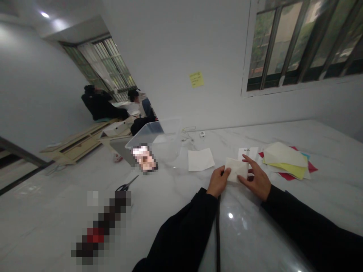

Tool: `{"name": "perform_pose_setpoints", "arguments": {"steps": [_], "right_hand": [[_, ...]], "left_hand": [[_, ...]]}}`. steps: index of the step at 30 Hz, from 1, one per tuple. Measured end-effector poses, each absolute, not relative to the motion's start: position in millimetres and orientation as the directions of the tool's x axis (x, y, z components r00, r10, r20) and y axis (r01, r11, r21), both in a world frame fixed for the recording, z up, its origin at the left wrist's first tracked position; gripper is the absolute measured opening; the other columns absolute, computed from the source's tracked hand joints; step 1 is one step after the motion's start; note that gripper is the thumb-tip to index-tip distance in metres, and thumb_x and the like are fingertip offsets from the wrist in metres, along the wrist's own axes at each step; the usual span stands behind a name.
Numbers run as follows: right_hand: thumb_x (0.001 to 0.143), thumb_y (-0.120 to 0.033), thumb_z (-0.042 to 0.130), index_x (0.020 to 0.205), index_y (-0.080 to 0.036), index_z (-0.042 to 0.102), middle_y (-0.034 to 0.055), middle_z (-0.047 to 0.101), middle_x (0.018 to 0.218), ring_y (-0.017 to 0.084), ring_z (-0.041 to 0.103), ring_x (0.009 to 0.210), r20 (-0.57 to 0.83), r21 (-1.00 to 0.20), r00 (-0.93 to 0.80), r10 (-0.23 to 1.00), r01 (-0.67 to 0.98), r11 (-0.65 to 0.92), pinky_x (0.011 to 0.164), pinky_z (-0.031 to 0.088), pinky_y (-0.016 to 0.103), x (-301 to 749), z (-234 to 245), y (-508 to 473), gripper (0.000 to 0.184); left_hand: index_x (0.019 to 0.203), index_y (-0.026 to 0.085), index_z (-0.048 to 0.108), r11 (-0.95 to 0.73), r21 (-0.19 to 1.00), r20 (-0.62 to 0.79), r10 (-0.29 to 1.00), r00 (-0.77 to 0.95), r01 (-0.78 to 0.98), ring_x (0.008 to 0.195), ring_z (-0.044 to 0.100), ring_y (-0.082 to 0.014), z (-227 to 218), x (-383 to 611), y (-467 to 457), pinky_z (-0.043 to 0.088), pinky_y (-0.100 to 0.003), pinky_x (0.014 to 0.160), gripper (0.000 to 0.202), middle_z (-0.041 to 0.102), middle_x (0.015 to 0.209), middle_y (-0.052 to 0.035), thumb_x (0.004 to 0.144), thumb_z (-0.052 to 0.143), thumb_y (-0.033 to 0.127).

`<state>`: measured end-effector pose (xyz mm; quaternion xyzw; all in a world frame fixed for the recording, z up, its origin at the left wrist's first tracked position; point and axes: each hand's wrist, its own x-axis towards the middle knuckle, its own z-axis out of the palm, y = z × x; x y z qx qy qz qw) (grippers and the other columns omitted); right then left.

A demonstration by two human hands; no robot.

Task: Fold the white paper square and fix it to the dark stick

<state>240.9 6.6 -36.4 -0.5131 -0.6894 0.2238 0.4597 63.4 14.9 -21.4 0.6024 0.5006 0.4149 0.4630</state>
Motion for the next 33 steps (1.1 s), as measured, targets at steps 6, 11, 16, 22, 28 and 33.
{"name": "perform_pose_setpoints", "arguments": {"steps": [6,11,16,22,28,33], "right_hand": [[0.076,-0.038,0.067,0.151,-0.021,0.023,0.0164,0.044,0.140,0.028,0.061,0.099,0.469,-0.722,-0.089,0.879,0.534,0.440,0.064,0.059,0.036,236.8,-38.6,3.7,0.089],[0.079,-0.034,0.061,0.150,-0.021,0.026,0.0166,0.048,0.136,0.019,0.062,0.073,0.438,-0.765,-0.023,0.899,0.516,0.386,0.056,0.057,0.033,239.6,-39.1,5.1,0.081],[0.074,-0.041,0.069,0.151,-0.020,0.022,0.0155,0.041,0.143,0.033,0.048,0.123,0.553,-0.647,-0.116,0.825,0.564,0.513,0.095,0.050,0.050,236.0,-39.1,4.0,0.092],[0.077,-0.031,0.061,0.150,-0.019,0.026,0.0137,0.052,0.128,0.030,0.053,0.116,0.520,-0.663,-0.055,0.852,0.603,0.444,0.089,0.053,0.044,236.3,-38.4,2.1,0.081],[0.078,-0.028,0.055,0.139,-0.022,0.045,0.0083,0.064,0.117,0.024,0.065,0.090,0.412,-0.693,-0.074,0.908,0.621,0.366,0.072,0.055,0.036,243.2,-36.8,3.3,0.062],[0.076,-0.030,0.056,0.138,-0.022,0.046,0.0057,0.069,0.103,0.018,0.061,0.061,0.323,-0.781,0.022,0.946,0.571,0.253,0.064,0.053,0.034,245.5,-32.5,5.1,0.063]], "left_hand": [[0.092,0.011,0.070,-0.047,0.987,0.019,0.983,0.180,0.151,0.063,0.050,-0.0139,-25.1,63.6,15.7,0.040,-0.024,0.059,0.047,0.062,0.071,-0.0029,0.087,0.050,0.053],[0.092,0.012,0.070,-0.046,0.989,0.018,0.982,0.187,0.143,0.062,0.049,-0.0131,-27.8,64.1,16.4,0.039,-0.024,0.060,0.046,0.061,0.071,-0.0024,0.088,0.049,0.052],[0.087,0.012,0.069,-0.071,0.981,0.032,0.977,0.211,0.180,0.065,0.049,-0.0137,-24.6,64.5,14.1,0.039,-0.024,0.062,0.046,0.062,0.074,-0.0024,0.088,0.047,0.052],[0.078,0.012,0.066,-0.088,0.962,0.029,0.974,0.224,0.258,0.059,0.043,-0.0125,-24.1,63.0,12.5,0.034,-0.024,0.057,0.048,0.049,0.061,0.0017,0.088,0.045,0.055],[0.088,0.013,0.067,-0.072,0.968,0.033,0.986,0.164,0.239,0.061,0.047,-0.0132,-21.4,64.2,14.9,0.040,-0.025,0.061,0.041,0.056,0.068,-0.0007,0.089,0.047,0.049],[0.111,0.020,0.065,-0.222,0.868,0.226,0.973,0.045,0.445,0.078,0.057,-0.0157,-15.3,56.6,13.3,0.046,-0.031,0.079,0.029,0.062,0.094,-0.0047,0.087,0.053,0.030]]}}
